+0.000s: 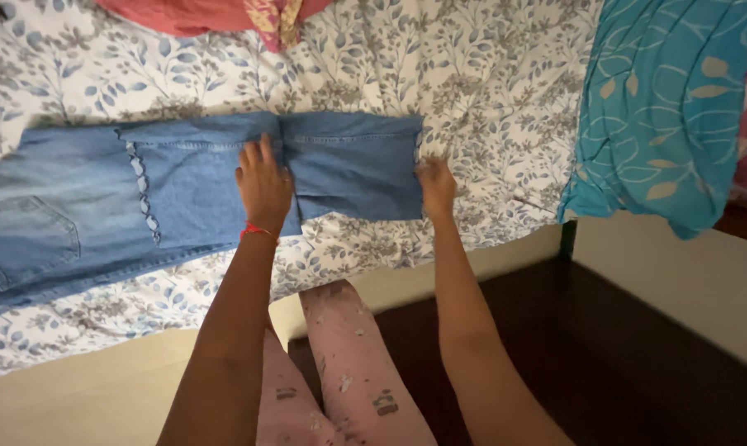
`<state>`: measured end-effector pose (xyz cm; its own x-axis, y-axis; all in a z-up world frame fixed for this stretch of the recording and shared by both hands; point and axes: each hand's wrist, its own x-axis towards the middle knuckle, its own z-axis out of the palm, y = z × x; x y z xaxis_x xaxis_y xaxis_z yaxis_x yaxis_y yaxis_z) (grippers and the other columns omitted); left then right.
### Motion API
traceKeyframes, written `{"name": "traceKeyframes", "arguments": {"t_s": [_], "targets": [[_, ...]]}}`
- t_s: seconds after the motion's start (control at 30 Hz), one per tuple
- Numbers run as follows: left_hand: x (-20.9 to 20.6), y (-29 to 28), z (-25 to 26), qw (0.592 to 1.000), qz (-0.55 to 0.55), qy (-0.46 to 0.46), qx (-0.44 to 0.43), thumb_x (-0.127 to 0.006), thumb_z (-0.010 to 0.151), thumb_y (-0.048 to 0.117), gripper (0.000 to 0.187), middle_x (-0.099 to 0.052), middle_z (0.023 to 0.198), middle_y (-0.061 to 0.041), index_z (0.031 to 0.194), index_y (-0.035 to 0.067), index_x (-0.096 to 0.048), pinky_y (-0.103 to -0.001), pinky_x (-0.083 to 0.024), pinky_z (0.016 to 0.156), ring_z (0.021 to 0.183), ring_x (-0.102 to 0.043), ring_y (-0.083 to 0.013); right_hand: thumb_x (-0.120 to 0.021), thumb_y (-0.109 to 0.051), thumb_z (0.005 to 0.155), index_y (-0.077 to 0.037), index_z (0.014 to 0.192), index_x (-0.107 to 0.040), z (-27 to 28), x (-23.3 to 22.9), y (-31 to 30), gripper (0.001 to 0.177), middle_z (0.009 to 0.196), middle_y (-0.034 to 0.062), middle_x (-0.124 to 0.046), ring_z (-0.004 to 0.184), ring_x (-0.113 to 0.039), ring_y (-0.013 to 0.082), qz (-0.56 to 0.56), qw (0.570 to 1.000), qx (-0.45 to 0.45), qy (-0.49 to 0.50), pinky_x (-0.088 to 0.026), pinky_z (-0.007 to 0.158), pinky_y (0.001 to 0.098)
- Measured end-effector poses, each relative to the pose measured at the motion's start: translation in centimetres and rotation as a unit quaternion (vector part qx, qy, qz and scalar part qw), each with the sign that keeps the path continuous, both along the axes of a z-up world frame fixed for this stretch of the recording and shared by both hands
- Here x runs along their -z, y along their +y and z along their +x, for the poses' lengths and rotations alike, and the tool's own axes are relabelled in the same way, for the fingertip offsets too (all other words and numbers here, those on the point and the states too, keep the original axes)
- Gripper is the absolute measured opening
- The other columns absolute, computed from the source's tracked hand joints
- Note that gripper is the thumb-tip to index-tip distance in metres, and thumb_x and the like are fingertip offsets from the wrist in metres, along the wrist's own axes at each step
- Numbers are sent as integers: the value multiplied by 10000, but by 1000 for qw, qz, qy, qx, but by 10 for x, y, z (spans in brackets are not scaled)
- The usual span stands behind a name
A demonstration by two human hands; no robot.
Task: The person folds blue jeans, a pink garment, and a patterned cloth by hand on a bed.
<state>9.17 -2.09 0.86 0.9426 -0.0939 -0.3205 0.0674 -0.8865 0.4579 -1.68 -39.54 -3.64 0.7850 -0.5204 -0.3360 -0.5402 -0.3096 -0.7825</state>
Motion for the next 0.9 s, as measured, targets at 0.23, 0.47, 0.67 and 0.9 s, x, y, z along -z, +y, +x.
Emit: {"name": "traceKeyframes", "arguments": {"t_s": [0.23,0.47,0.67,0.9], "targets": [[-21,2,49,992,-72,-101,9,-791,771,116,771,-445,1439,-219,1477,36,-493,-480,-507,919,1229,-491,-397,-858,-277,831,-18,1045,-717,93,30,2,364,918,60,-677,839,-621,177,-13,996,41,80,-504,767,308],[5,10,72,993,-73,-80,38,-704,869,14,216,-509,1222,-166,1066,59,-624,-489,-543,831,1149,-554,-385,-840,-135,827,-47,937,-688,129,28,-10,208,887,24,-676,818,-625,136,24,993,52,-102,-519,774,286],[0,30,72,981,-146,-123,-20,-600,882,-69,223,-500,1223,-193,1087,10,-557,-511,-510,863,1128,-539,-427,-639,-107,947,-50,970,-687,148,-9,-50,78,911,35,-709,791,-646,134,42,992,76,-87,-515,702,291],[-15,38,54,952,-281,-101,-70,-648,888,-35,454,-450,1384,-267,1322,-33,-515,-489,-405,1099,1290,-477,-465,-905,-128,738,-33,1384,-402,103,9,9,824,1281,183,-587,1147,-589,283,-47,983,-179,-12,-475,964,400]]}}
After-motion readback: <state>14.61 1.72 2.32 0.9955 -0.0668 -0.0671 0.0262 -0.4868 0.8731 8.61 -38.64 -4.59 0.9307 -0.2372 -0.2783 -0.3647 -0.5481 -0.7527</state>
